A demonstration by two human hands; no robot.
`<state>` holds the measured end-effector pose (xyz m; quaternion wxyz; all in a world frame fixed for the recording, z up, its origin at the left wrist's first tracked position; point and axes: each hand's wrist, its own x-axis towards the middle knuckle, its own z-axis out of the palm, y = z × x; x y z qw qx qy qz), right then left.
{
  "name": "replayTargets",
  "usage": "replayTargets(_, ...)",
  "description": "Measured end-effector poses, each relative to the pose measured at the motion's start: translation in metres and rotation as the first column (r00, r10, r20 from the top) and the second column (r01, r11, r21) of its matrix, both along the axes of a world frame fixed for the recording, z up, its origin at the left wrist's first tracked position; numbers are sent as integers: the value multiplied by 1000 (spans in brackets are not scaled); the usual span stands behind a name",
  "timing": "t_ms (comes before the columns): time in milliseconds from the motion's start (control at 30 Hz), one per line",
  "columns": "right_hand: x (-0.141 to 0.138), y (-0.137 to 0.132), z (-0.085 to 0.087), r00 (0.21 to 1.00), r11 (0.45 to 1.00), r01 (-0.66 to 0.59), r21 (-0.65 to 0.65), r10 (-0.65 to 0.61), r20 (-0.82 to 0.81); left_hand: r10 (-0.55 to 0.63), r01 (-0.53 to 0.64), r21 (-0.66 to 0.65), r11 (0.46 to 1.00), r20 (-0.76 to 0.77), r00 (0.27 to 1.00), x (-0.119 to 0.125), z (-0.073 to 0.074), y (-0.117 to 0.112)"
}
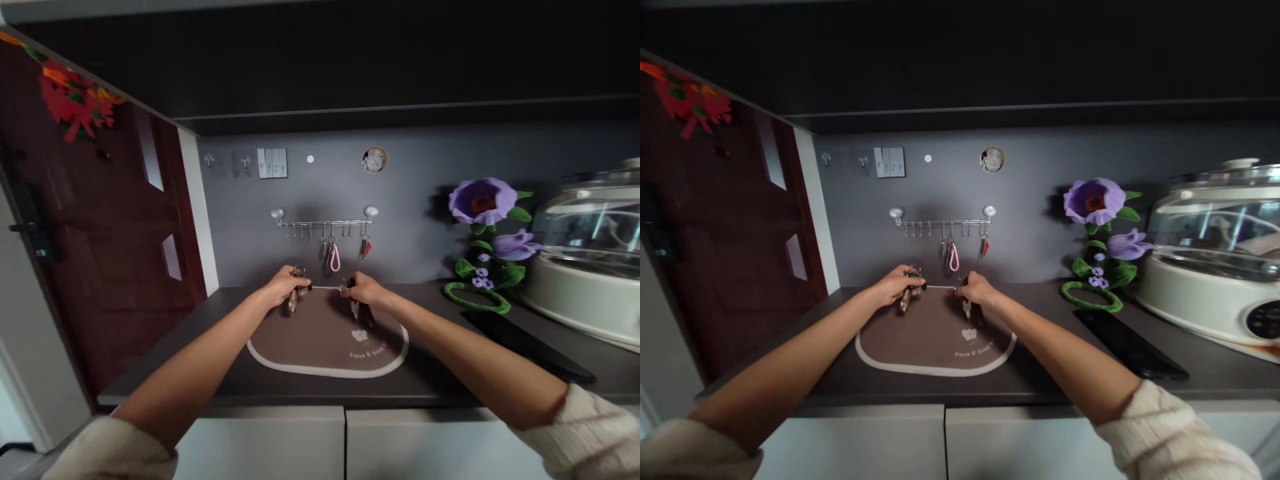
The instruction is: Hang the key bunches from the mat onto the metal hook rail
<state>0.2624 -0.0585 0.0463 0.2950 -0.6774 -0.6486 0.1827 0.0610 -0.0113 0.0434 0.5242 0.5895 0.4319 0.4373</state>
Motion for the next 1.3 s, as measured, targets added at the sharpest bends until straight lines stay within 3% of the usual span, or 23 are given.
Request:
replayTargets(100,-1,-7,-2,952,991,-70,-111,100,288,-26,36,35,999,-254,967,-10,-23,-5)
replayTargets(167,3,-7,5,928,988,-92,-123,130,350,10,58,132,990,-465,885,-18,-29,-6)
replayTargets(233,11,-2,13,946,997,-50,-54,64,317,99,60,229,972,-624,775,-26,-29,-6)
replayTargets(333,25,10,24,967,980,171,104,-187,175,278,-32,343,939,-699,659,-34,-20,-5)
replayTargets(400,32,21,29,933,917,344,199,-358,36,350,-70,414,907,-653,672,-33,-12,0)
replayTargets(467,36,33,30,875,837,482,257,-472,-106,344,-49,484,874,-543,766,-23,-4,7)
replayTargets(567,36,53,27,818,775,569,275,-498,-289,271,-71,506,860,-333,903,5,6,25)
replayTargets(700,29,77,16,820,762,534,366,-363,-442,244,-131,487,864,-176,954,53,16,52)
replayTargets(800,21,90,11,834,733,512,447,-299,-464,230,-187,420,888,-53,972,83,19,67)
replayTargets(933,13,97,9,797,713,541,447,-265,-543,213,-241,278,930,127,969,112,16,78)
replayTargets(1100,22,90,12,721,791,474,387,-97,-686,194,-230,108,967,274,942,135,13,76)
replayTargets(1233,36,78,25,736,781,477,404,-103,-669,83,-114,60,992,381,921,138,17,66)
replayTargets(1300,42,74,35,764,770,481,420,-132,-631,99,-136,70,988,386,917,135,25,60)
